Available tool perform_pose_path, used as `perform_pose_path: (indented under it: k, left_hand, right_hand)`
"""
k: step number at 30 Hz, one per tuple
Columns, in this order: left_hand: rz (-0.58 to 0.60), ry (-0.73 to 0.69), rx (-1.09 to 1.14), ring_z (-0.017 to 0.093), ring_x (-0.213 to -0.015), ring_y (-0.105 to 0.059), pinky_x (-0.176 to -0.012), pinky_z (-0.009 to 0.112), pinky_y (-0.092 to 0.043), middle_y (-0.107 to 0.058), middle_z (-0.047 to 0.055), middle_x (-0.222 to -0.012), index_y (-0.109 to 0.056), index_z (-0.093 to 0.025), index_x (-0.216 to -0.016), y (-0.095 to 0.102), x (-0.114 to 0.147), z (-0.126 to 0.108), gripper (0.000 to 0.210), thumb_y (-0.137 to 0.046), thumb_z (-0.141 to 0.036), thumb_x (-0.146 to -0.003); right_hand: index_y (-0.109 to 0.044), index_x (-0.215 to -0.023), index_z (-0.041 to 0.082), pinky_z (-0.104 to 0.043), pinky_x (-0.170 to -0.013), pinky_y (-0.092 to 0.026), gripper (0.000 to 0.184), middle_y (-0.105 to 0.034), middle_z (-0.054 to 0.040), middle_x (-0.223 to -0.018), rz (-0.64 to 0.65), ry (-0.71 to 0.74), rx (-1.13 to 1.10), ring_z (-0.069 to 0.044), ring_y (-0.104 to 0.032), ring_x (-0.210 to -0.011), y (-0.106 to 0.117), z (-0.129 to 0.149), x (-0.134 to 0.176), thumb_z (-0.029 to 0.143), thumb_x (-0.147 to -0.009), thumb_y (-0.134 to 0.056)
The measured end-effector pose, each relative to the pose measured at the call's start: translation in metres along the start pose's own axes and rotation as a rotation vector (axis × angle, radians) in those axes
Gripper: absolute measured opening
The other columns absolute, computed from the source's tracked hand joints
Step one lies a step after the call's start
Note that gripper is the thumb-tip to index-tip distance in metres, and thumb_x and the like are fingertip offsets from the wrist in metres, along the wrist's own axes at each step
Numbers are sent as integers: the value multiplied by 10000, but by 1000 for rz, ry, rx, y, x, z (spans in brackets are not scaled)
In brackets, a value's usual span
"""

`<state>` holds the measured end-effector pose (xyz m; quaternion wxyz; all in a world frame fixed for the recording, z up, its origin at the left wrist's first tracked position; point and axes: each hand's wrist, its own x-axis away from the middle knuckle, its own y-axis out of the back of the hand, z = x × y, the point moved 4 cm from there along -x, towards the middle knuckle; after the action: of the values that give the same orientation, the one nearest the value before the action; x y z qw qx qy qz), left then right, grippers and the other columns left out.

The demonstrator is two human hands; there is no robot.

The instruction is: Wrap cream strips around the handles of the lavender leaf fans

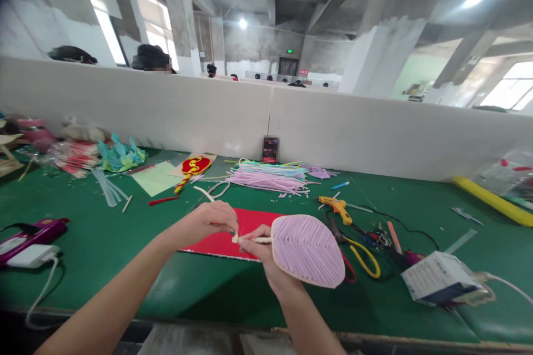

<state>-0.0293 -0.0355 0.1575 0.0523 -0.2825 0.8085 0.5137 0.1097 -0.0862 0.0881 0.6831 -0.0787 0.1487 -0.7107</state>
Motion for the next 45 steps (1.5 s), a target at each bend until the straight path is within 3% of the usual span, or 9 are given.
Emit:
perform_pose_path:
  k: [4,9,15,21,29,34,40,45]
  left_hand:
    - [-75,83,95,98,-705,-562,-687,197,-405,-656,13,-746,-637,-174,-796,-17,2,1,188,-462,-222,-844]
    - [-172,222,-44,105,-728,-540,-656,192,-411,-607,19,-783,-593,-169,-861,-35,3,-15,235,-359,-188,-880]
    - [-270,373,-281,129,-736,-574,-627,213,-435,-598,39,-823,-544,-176,-903,-51,0,-30,226,-320,-208,-893]
    - [-246,530,-496,149,-671,-603,-537,228,-425,-611,37,-829,-522,-191,-954,-56,-5,-39,222,-310,-204,-892]
    - [-142,524,-607,156,-660,-601,-516,236,-415,-601,38,-849,-501,-189,-995,-53,-5,-40,213,-316,-195,-889]
    - [-111,485,-574,154,-687,-591,-552,245,-427,-591,30,-836,-503,-189,-980,-53,-6,-40,210,-312,-193,-892]
    - [-22,386,-638,158,-707,-582,-525,244,-425,-574,30,-856,-487,-178,-982,-47,-5,-36,185,-343,-142,-871]
    - [59,203,-753,172,-812,-554,-564,246,-425,-554,43,-883,-480,-164,-992,-31,-6,-41,181,-386,-107,-848]
  right_hand:
    - [-614,-588,201,-226,-576,-477,123,-622,36,-582,9,3,-184,-97,-582,-548,2,-2,-2,187,-585,-736]
    - [-611,-585,203,-209,-570,-489,131,-637,36,-603,-118,75,-269,-85,-581,-545,9,-2,-4,192,-573,-741]
    - [-597,-587,190,-290,-613,-509,164,-635,17,-597,-344,296,-78,-136,-609,-576,19,1,-3,247,-557,-749]
    - [-602,-640,189,-329,-663,-505,177,-643,-4,-639,-489,413,172,-169,-621,-648,22,0,-2,314,-599,-720]
    - [-635,-731,209,-321,-682,-509,50,-659,-18,-755,-404,535,310,-165,-624,-705,10,18,9,224,-688,-657]
    - [-636,-726,227,-335,-687,-512,68,-659,-12,-759,-387,600,257,-175,-630,-715,11,20,7,203,-671,-668]
    - [-643,-713,226,-323,-632,-509,73,-668,-14,-729,-417,519,265,-181,-636,-671,14,15,2,245,-654,-681]
    - [-646,-621,204,-310,-597,-502,138,-666,-19,-617,-434,431,298,-175,-619,-582,20,11,-8,320,-594,-716]
